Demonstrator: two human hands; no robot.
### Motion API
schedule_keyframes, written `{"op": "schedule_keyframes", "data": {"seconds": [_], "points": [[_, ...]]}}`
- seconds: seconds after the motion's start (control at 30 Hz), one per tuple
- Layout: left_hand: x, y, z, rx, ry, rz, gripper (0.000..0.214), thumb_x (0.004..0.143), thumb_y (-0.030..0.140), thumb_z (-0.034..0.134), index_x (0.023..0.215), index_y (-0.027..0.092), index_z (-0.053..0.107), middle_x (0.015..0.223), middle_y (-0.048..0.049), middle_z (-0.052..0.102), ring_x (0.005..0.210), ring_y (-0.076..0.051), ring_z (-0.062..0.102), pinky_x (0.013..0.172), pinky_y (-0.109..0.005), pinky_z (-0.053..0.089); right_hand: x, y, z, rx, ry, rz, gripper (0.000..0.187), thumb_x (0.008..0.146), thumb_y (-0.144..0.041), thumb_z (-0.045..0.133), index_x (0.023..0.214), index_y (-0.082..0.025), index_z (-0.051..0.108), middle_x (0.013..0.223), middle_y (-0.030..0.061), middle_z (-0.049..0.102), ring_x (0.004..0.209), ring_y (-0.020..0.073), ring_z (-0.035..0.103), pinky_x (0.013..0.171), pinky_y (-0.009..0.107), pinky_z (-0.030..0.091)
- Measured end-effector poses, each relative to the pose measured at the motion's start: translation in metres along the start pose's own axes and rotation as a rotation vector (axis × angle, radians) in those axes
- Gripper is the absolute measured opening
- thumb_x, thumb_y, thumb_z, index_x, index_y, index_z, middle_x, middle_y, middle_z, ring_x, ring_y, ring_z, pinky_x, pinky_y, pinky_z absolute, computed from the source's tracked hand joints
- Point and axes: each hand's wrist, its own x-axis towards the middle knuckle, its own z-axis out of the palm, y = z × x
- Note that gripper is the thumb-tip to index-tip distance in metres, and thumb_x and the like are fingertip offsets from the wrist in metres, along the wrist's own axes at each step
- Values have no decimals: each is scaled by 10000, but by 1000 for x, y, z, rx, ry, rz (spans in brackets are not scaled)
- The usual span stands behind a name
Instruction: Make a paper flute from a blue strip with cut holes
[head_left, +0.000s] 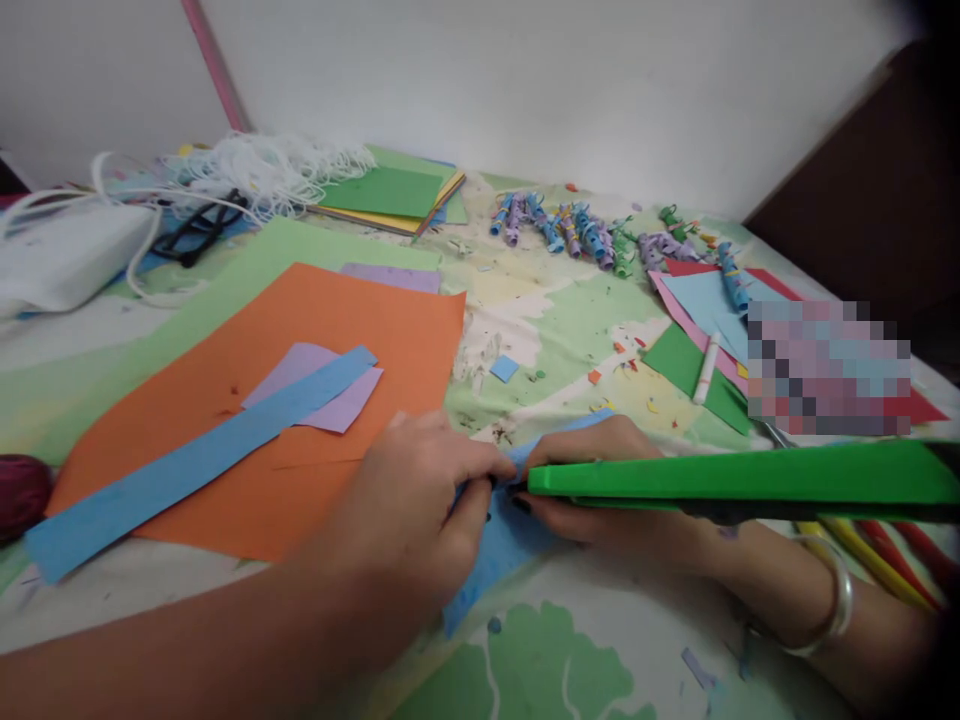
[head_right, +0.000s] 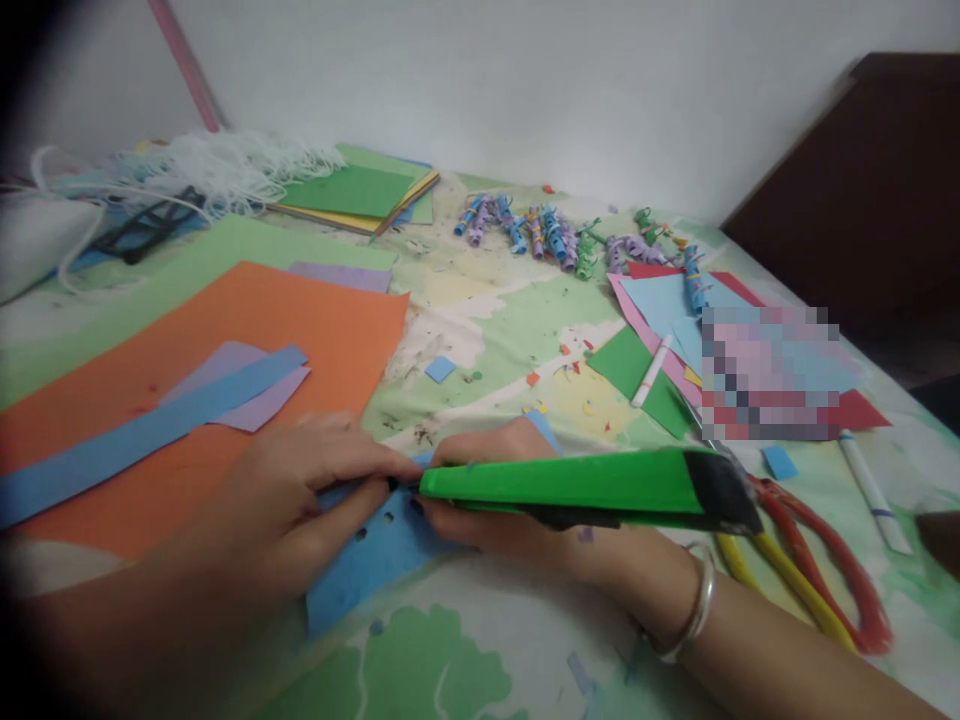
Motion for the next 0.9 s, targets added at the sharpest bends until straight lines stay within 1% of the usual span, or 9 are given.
{"op": "schedule_keyframes", "data": {"seconds": [0.07, 0.13, 0.23, 0.33, 0.5, 0.6, 0.73, 0.83, 0.9], "points": [[-3, 2, 0, 38, -8, -12, 260, 769, 175, 451, 830, 248, 693, 657, -24, 640, 621, -170, 550, 554, -288, 378, 0, 0, 0, 3, -29, 0, 129, 721, -184, 549, 643, -146, 645, 528, -23, 555, 479, 66, 437, 450, 180, 319], [-1, 2, -2, 53, -60, -48, 235, 744, 191, 482, 888, 236, 663, 635, -14, 625, 584, -159, 541, 515, -267, 362, 1, 1, -1, 27, -53, -20, 119, 719, -171, 550, 635, -142, 630, 529, -22, 543, 484, 66, 435, 455, 179, 329], [7, -1, -7, 19, -191, -115, 269, 755, 221, 504, 1005, 223, 603, 605, 17, 605, 517, -134, 522, 466, -238, 328, 1, 6, -1, 106, -57, -51, 132, 750, -203, 553, 640, -146, 598, 514, -41, 487, 487, 59, 409, 445, 163, 329], [14, -4, -11, 13, -312, -97, 278, 792, 195, 485, 1059, 223, 559, 602, 34, 596, 514, -125, 521, 473, -227, 315, 1, 9, 2, 124, -27, -61, 160, 744, -194, 548, 590, -151, 542, 494, -58, 425, 475, 49, 378, 434, 153, 307], [17, -5, -13, 78, -341, -3, 257, 800, 140, 481, 1028, 229, 559, 652, 23, 606, 604, -141, 543, 563, -241, 346, 1, 6, 6, 109, 41, -84, 187, 705, -154, 516, 522, -154, 477, 473, -61, 388, 455, 45, 345, 417, 155, 279], [17, -4, -13, 61, -363, 9, 263, 807, 121, 461, 1021, 237, 560, 729, 11, 641, 689, -162, 570, 622, -262, 370, 2, 6, 6, 134, 38, -103, 184, 707, -151, 509, 527, -157, 469, 472, -66, 370, 456, 45, 328, 423, 153, 286], [17, -5, -12, 31, -391, -10, 278, 813, 106, 449, 1025, 250, 557, 795, 7, 661, 758, -181, 588, 671, -283, 378, 1, 7, 6, 102, 36, -104, 171, 713, -158, 519, 543, -153, 503, 473, -61, 391, 449, 44, 329, 427, 162, 290], [18, -5, -12, 31, -387, -15, 274, 812, 109, 454, 1019, 254, 559, 768, 15, 652, 741, -178, 580, 671, -284, 370, 1, 6, 6, 84, 54, -78, 163, 711, -168, 523, 549, -150, 528, 465, -55, 411, 440, 45, 342, 422, 173, 286], [19, -4, -13, 33, -378, -14, 266, 811, 114, 459, 1015, 251, 560, 697, 26, 632, 694, -169, 567, 662, -281, 364, 2, 5, 6, 77, 57, -72, 175, 709, -175, 523, 536, -153, 520, 457, -56, 403, 436, 46, 340, 418, 175, 280]]}}
